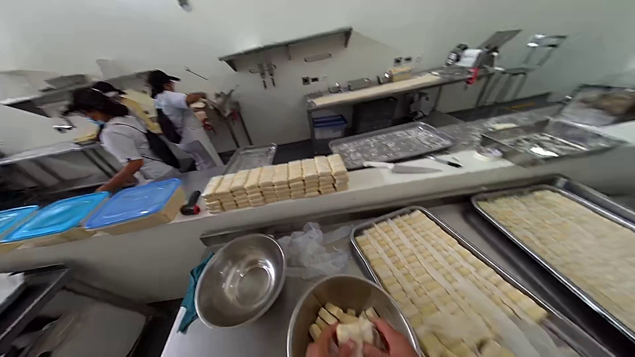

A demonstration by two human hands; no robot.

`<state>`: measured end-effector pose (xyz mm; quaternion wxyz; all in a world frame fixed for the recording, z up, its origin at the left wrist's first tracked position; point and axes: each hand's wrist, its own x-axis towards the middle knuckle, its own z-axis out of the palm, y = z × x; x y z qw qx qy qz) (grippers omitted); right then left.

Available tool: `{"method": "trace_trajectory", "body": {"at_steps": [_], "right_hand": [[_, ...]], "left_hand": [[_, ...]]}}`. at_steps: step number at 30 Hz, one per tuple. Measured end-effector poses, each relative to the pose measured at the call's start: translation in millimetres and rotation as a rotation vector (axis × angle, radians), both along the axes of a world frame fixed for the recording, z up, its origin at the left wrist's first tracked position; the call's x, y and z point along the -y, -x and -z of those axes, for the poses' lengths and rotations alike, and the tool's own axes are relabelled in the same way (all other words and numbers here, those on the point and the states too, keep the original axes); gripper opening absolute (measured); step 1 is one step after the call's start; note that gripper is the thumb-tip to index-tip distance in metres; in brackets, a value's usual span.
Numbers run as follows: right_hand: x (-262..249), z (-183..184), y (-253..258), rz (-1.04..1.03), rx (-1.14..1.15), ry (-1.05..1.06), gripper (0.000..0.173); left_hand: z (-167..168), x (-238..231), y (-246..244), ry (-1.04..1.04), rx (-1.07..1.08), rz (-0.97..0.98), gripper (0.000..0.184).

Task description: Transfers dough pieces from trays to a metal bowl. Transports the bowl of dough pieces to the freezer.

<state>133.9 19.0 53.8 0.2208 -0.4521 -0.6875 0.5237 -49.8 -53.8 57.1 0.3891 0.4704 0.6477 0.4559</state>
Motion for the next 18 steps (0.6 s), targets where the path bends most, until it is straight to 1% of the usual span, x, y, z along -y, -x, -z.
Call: {"method": "trace_trajectory", "body": {"at_steps": [2, 4, 7, 9, 11, 14, 16, 18], "right_hand": [[1.7, -12.0, 3.9, 0.066, 0.074, -0.05, 0.047], [-1.3, -14.3, 0.8, 0.123, 0.094, -0.071, 0.046], [-7.8, -9.2, -7.1, 0.109, 0.069, -0.013, 0.053], [-8.8, -5.4, -9.3, 0.033, 0.081, 0.018, 0.061], [-4.5, -4.7, -6.4, -0.054, 0.015, 0.043, 0.068], [4.0, -5.1, 4.2, -0.143, -0.208, 0.114, 0.053], [5.7, -6.8, 6.9, -0.137, -0.269, 0.202, 0.046], [6.7, -5.5, 7.5, -0.096, -0.285, 0.248, 0.042]], "left_hand": [[-7.0, 1.7, 1.2, 0.038, -0.147, -0.039, 0.038], [-5.5, 2.1, 4.7, 0.014, -0.204, -0.074, 0.038], [-2.5, 0.8, 14.5, -0.059, -0.135, -0.115, 0.036], [-3.0, 0.1, 20.8, -0.054, -0.086, -0.096, 0.036], [-4.5, -0.7, 21.7, -0.03, -0.01, -0.044, 0.033], [-7.6, -2.1, 13.2, -0.004, 0.086, 0.055, 0.028], [-7.9, -2.9, 8.8, -0.001, 0.106, 0.072, 0.029], [-8.1, -3.5, 6.4, -0.004, 0.077, 0.06, 0.029]]}}
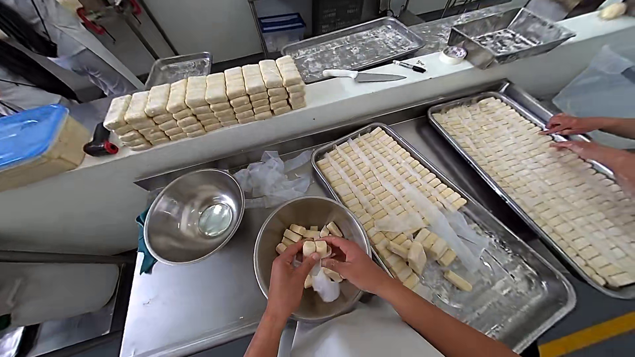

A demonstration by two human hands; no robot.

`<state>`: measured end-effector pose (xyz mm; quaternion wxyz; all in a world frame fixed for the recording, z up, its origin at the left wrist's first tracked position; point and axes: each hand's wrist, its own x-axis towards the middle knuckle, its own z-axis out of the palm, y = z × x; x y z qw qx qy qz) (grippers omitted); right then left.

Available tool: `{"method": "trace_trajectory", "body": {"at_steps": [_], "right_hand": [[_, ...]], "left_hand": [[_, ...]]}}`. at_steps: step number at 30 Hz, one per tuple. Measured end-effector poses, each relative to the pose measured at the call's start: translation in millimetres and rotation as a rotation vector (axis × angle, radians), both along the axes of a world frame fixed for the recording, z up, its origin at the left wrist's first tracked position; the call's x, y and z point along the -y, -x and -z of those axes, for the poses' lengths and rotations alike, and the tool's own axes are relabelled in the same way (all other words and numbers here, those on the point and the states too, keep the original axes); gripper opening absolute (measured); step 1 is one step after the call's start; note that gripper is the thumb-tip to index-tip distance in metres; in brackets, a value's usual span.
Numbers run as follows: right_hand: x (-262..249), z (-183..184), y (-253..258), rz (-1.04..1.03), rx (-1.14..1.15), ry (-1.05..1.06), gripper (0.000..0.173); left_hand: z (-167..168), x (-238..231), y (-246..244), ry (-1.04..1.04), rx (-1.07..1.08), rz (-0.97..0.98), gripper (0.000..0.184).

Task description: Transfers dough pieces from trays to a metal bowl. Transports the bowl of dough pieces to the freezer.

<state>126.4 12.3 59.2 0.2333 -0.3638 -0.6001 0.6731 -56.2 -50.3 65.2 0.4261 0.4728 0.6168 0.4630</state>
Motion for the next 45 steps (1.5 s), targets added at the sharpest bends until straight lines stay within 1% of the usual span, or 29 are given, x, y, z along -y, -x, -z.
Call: {"method": "trace_trajectory", "body": {"at_steps": [4, 7, 15, 20, 22, 23, 25, 27, 28, 30, 31, 32, 34, 35, 37, 39, 40, 42, 45], "right_hand": [[10.2, 6.9, 6.2, 0.096, 0.072, -0.101, 0.04], [13.9, 8.9, 9.4, 0.143, 0.091, -0.164, 0.04], [16.8, 11.0, 7.7, 0.142, 0.173, -0.262, 0.04], [15.9, 8.5, 8.5, 0.15, 0.162, -0.265, 0.039], [12.7, 6.8, 8.8, 0.161, 0.17, -0.262, 0.04], [10.7, 5.6, 8.1, 0.165, 0.194, -0.272, 0.041], [7.7, 2.0, 5.5, 0.182, 0.239, -0.336, 0.044], [9.5, -2.4, 6.0, 0.186, 0.234, -0.413, 0.045], [12.3, -3.9, 7.9, 0.163, 0.231, -0.415, 0.047], [14.4, -3.8, 11.6, 0.114, 0.256, -0.349, 0.055], [12.9, -2.1, 12.4, 0.133, 0.266, -0.306, 0.055], [9.2, -0.2, 11.7, 0.168, 0.261, -0.274, 0.051], [0.8, -1.0, 6.7, 0.208, 0.198, -0.207, 0.043], [-2.5, -4.2, 3.8, 0.182, 0.154, -0.152, 0.041], [-5.6, -9.7, 1.5, 0.116, 0.098, -0.063, 0.035], [-5.9, -9.1, 1.6, 0.081, 0.109, -0.065, 0.035], [-6.7, -8.3, 1.7, 0.079, 0.125, -0.072, 0.036], [-8.9, -8.5, 1.9, 0.057, 0.162, -0.09, 0.037], [-8.0, -8.5, 3.1, 0.019, 0.251, -0.182, 0.038]], "left_hand": [[0.4, 0.5, -9.5, -0.028, -0.191, -0.069, 0.03], [2.3, -0.6, -13.0, -0.072, -0.284, -0.102, 0.032], [13.1, 2.0, -14.3, -0.151, -0.32, -0.119, 0.034], [12.0, 0.9, -12.3, -0.167, -0.377, -0.112, 0.035], [9.0, -1.9, -11.5, -0.126, -0.324, -0.148, 0.033], [7.5, -3.1, -12.3, -0.09, -0.265, -0.185, 0.031], [5.6, -6.6, -12.5, -0.024, -0.103, -0.249, 0.029], [4.2, -9.5, -13.7, -0.004, 0.057, -0.287, 0.03], [2.7, -8.5, -16.2, -0.004, 0.111, -0.268, 0.034], [-3.1, -4.2, -23.9, 0.005, 0.181, -0.156, 0.046], [-5.8, -1.6, -26.9, 0.005, 0.188, -0.109, 0.046], [-7.4, 0.2, -27.4, -0.009, 0.177, -0.077, 0.041], [-6.8, 0.9, -23.0, -0.047, 0.118, -0.085, 0.033], [-5.6, 0.3, -19.0, -0.041, 0.107, -0.099, 0.033], [-3.4, -2.1, -10.0, 0.027, 0.164, -0.067, 0.041], [-2.1, -5.0, -5.9, 0.07, 0.262, -0.014, 0.036], [-1.8, -5.8, -5.3, 0.075, 0.27, -0.005, 0.033], [-1.7, -6.4, -5.2, 0.074, 0.239, -0.006, 0.028], [0.5, -6.6, -5.9, 0.086, 0.156, 0.018, 0.032]]}}
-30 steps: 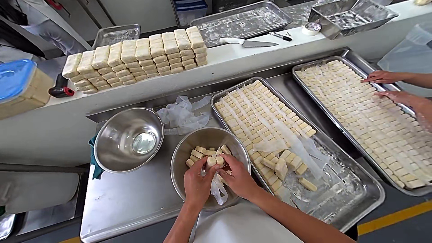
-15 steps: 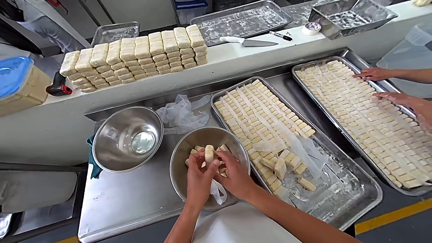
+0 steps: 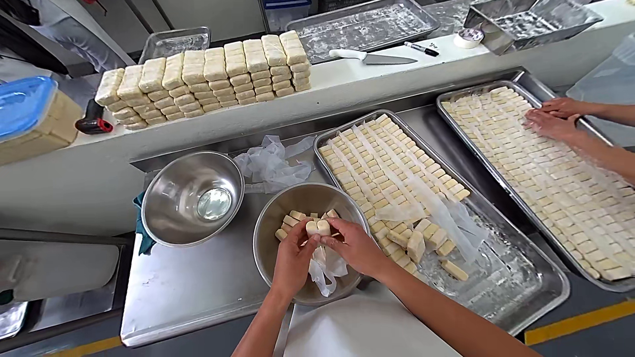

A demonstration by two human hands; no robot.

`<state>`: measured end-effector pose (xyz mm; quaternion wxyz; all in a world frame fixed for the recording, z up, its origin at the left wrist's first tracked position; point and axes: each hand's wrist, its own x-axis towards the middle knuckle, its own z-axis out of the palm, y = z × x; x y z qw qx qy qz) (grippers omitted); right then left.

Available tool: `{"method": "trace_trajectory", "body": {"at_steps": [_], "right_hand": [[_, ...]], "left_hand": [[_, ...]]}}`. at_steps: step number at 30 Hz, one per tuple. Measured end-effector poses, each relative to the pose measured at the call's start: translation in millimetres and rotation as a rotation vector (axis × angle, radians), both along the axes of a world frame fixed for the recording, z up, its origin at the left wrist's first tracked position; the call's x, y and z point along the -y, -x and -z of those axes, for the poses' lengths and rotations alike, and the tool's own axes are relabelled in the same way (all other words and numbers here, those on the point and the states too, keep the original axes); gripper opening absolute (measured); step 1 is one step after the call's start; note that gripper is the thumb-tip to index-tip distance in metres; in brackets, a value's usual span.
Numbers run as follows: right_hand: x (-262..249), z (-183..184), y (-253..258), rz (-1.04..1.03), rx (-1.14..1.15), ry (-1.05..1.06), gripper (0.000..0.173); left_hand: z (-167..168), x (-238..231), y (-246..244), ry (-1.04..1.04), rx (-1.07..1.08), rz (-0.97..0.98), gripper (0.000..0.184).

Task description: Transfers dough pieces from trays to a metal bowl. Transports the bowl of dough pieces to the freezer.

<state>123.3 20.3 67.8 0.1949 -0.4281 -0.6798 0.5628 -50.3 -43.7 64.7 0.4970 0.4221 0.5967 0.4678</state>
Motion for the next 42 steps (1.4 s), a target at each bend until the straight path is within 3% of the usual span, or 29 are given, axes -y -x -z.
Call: {"method": "trace_trajectory", "body": {"at_steps": [4, 13, 17, 20, 21, 23, 26, 30, 34, 37, 40, 42], "right_hand": [[4.3, 6.2, 1.9, -0.003, 0.099, -0.15, 0.039], [9.2, 12.1, 5.2, 0.075, 0.137, -0.234, 0.04], [2.7, 2.9, 6.2, 0.066, 0.048, -0.071, 0.046], [-7.3, -4.7, -0.7, -0.019, -0.084, 0.217, 0.07], [-9.4, -6.3, -4.7, -0.053, -0.117, 0.284, 0.069], [-11.5, -8.6, -13.1, -0.109, -0.152, 0.332, 0.049], [-13.1, -16.2, -20.6, -0.128, -0.064, 0.201, 0.018], [-15.9, -32.6, -15.1, -0.039, 0.099, -0.244, 0.014], [-25.3, -36.8, -1.1, -0.191, 0.256, -0.303, 0.017], [-24.5, -51.1, 2.6, -0.175, 0.084, -0.229, 0.016], [-18.4, -71.5, 6.4, -0.117, -0.243, -0.121, 0.016], [-17.9, -88.1, 4.9, -0.037, -0.424, -0.161, 0.016]], "left_hand": [[0.4, -1.7, -3.5, -0.006, -0.166, -0.026, 0.03], [5.9, -1.7, -10.9, -0.036, -0.25, -0.108, 0.028], [2.7, -4.1, -7.2, -0.022, -0.164, -0.147, 0.026], [4.1, -5.2, -0.6, -0.007, 0.12, -0.129, 0.03], [5.0, -5.0, 1.4, -0.014, 0.198, -0.124, 0.034], [4.3, -4.6, 6.3, -0.01, 0.285, -0.123, 0.038], [5.4, -3.8, 16.0, -0.025, 0.341, -0.072, 0.032], [18.2, -5.8, 32.2, -0.001, 0.125, -0.005, 0.038], [23.7, -0.2, 37.6, -0.009, -0.114, -0.008, 0.048], [8.3, 0.2, 19.0, -0.113, -0.202, 0.098, 0.057], [14.1, -13.2, 2.5, -0.168, -0.374, 0.109, 0.038], [31.0, -19.7, 3.7, -0.111, -0.522, 0.133, 0.034]]}}
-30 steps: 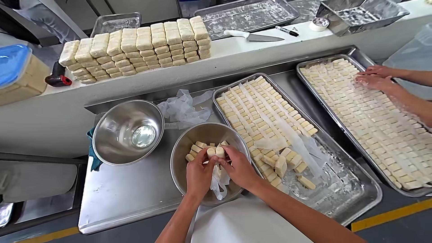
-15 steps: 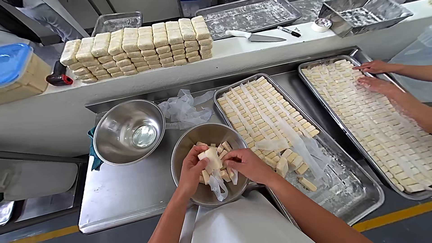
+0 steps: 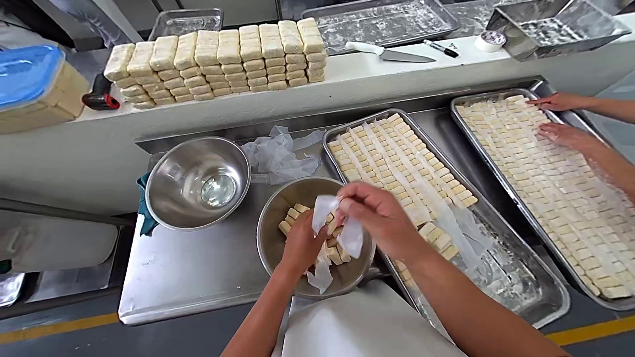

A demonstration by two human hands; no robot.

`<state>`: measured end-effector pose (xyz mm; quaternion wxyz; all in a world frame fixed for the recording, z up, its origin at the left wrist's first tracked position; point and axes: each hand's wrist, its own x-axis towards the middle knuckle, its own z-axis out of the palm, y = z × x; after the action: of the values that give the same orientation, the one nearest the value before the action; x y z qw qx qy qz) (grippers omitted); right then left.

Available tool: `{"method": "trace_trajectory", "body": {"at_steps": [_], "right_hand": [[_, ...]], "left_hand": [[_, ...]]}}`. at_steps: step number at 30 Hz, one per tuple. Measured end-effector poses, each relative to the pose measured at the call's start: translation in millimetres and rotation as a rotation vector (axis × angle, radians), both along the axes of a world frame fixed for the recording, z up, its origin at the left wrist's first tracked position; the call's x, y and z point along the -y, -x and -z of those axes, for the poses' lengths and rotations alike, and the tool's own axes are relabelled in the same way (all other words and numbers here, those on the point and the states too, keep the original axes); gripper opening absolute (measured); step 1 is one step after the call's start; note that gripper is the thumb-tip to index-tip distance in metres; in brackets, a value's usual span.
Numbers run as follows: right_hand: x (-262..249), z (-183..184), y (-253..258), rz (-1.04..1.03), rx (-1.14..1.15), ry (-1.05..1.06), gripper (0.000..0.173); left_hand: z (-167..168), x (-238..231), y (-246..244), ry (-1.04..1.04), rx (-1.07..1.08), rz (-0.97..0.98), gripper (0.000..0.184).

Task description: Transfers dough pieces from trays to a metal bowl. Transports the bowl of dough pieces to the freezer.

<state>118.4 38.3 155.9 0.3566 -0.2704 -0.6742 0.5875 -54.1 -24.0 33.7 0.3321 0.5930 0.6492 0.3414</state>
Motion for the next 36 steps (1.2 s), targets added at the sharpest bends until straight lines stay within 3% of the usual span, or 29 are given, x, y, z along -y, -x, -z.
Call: {"method": "trace_trajectory", "body": {"at_steps": [2, 5, 7, 9, 10, 12, 16, 19, 22, 23, 24, 26, 27, 28, 31, 33, 36], "right_hand": [[-6.4, -9.4, -5.6, 0.105, -0.029, -0.13, 0.013], [-13.9, 7.8, -21.0, 0.255, 0.2, -0.364, 0.015], [-11.1, 37.4, -26.7, 0.288, 0.391, -0.318, 0.024], [-2.5, 68.3, -23.3, 0.192, 0.528, -0.112, 0.028], [3.0, 82.3, -18.7, 0.124, 0.58, -0.003, 0.03], [14.9, 99.7, -11.1, -0.017, 0.625, 0.122, 0.031], [35.2, 98.3, -18.5, -0.248, 0.381, 0.273, 0.038], [33.9, 82.6, -25.7, -0.279, 0.325, 0.288, 0.048], [33.4, 74.5, -22.6, -0.163, 0.382, 0.089, 0.023], [32.1, 72.4, -21.2, -0.1, 0.357, 0.051, 0.016], [29.7, 68.7, -19.8, -0.038, 0.305, 0.037, 0.012], [23.6, 53.9, -16.7, 0.057, 0.187, 0.078, 0.011], [21.1, 45.6, -15.7, 0.094, 0.117, 0.097, 0.012], [18.7, 37.2, -15.5, 0.129, 0.052, 0.095, 0.013], [16.0, 18.6, -18.5, 0.301, -0.108, -0.025, 0.015], [13.7, 20.4, -20.0, 0.413, -0.119, -0.199, 0.016], [22.8, 53.4, -8.1, 0.381, 0.124, -0.369, 0.008]], "left_hand": [[10.6, 2.9, 10.5, 0.074, -0.057, 0.008, 0.041], [-2.5, 25.5, 18.7, 0.274, -0.04, 0.074, 0.057], [-13.5, 35.3, 10.8, 0.547, -0.158, 0.222, 0.072], [-8.2, 39.0, -1.0, 0.723, -0.24, 0.36, 0.057], [-4.2, 40.8, -4.3, 0.726, -0.229, 0.391, 0.04], [-5.8, 44.8, -3.3, 0.578, -0.02, 0.356, 0.025], [-26.4, 53.9, 1.4, 0.272, 0.517, 0.164, 0.014], [-33.2, 53.3, 4.5, 0.145, 0.681, 0.027, 0.011], [-39.2, 47.8, 5.1, -0.026, 0.678, -0.094, 0.009], [-38.7, 45.8, 5.4, -0.096, 0.664, -0.113, 0.011], [-37.1, 43.5, 7.4, -0.132, 0.654, -0.086, 0.025], [-31.8, 37.4, 9.8, -0.099, 0.601, 0.027, 0.073], [-27.9, 34.8, 7.4, -0.053, 0.543, 0.077, 0.084], [-22.9, 32.1, 3.5, 0.009, 0.46, 0.115, 0.079], [5.8, 25.1, -5.9, 0.209, 0.25, 0.153, 0.035], [19.5, 28.1, -7.1, 0.239, 0.527, 0.041, 0.041], [-2.6, 36.6, -13.1, 0.276, 1.067, -0.089, 0.07]]}}
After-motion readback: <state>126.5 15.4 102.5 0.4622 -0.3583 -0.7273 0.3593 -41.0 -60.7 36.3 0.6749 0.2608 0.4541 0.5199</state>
